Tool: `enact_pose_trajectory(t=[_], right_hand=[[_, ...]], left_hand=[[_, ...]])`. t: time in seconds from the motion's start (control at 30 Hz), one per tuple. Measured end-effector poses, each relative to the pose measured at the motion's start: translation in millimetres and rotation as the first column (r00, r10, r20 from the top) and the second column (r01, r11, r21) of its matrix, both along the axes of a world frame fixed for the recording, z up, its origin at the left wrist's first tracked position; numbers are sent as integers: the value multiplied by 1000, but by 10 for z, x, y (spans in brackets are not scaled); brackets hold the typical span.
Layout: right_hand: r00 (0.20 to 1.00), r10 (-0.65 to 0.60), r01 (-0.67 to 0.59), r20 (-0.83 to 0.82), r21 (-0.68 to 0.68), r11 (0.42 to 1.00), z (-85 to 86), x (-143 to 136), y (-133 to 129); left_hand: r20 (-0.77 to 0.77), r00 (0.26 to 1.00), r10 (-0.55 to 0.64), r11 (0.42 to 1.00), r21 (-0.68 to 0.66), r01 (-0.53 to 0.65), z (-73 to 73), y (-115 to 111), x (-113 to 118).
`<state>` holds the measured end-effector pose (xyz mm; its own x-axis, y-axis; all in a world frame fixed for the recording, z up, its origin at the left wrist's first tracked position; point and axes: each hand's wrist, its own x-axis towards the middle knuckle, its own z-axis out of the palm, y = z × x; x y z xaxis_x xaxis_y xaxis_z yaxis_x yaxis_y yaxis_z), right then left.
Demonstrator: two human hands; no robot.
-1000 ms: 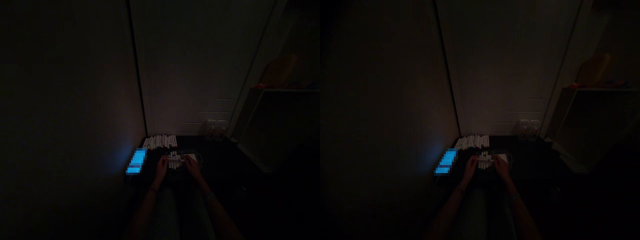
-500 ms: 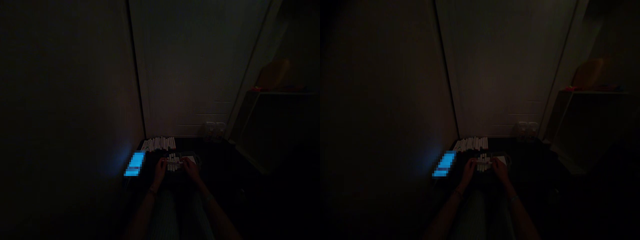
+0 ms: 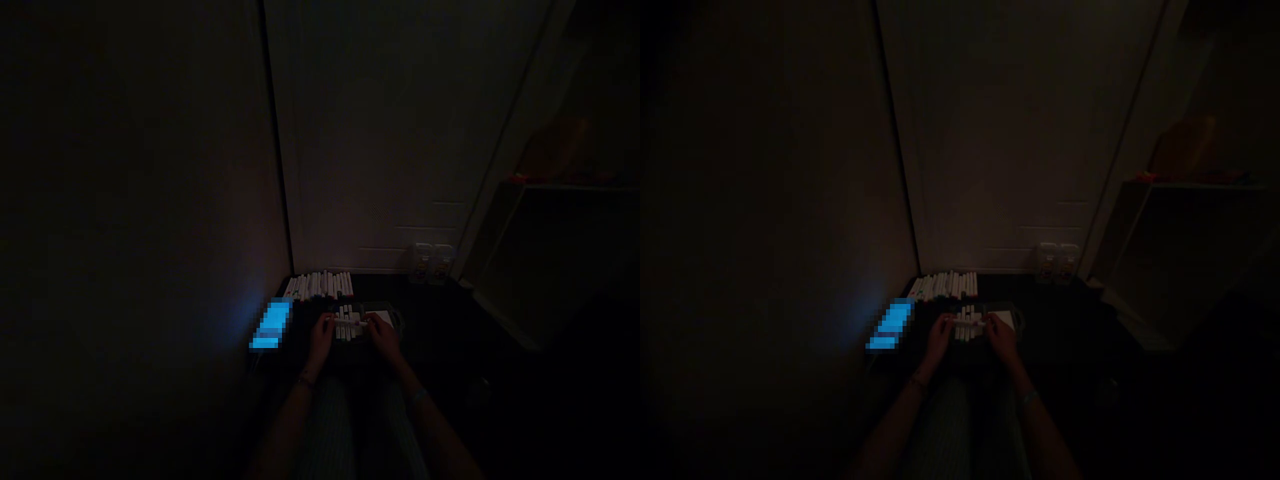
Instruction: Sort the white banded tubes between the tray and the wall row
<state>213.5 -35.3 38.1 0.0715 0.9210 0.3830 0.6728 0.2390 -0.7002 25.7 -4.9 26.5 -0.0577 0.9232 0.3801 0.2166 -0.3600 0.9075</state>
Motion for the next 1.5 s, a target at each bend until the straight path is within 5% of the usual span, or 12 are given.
enact_pose_trajectory(t=[1.5], right_hand=[[1000,0,0,4,57,998,-66,-23,33]], left_hand=[[-28,999,-37,999,4,37,-12,-8,-25]])
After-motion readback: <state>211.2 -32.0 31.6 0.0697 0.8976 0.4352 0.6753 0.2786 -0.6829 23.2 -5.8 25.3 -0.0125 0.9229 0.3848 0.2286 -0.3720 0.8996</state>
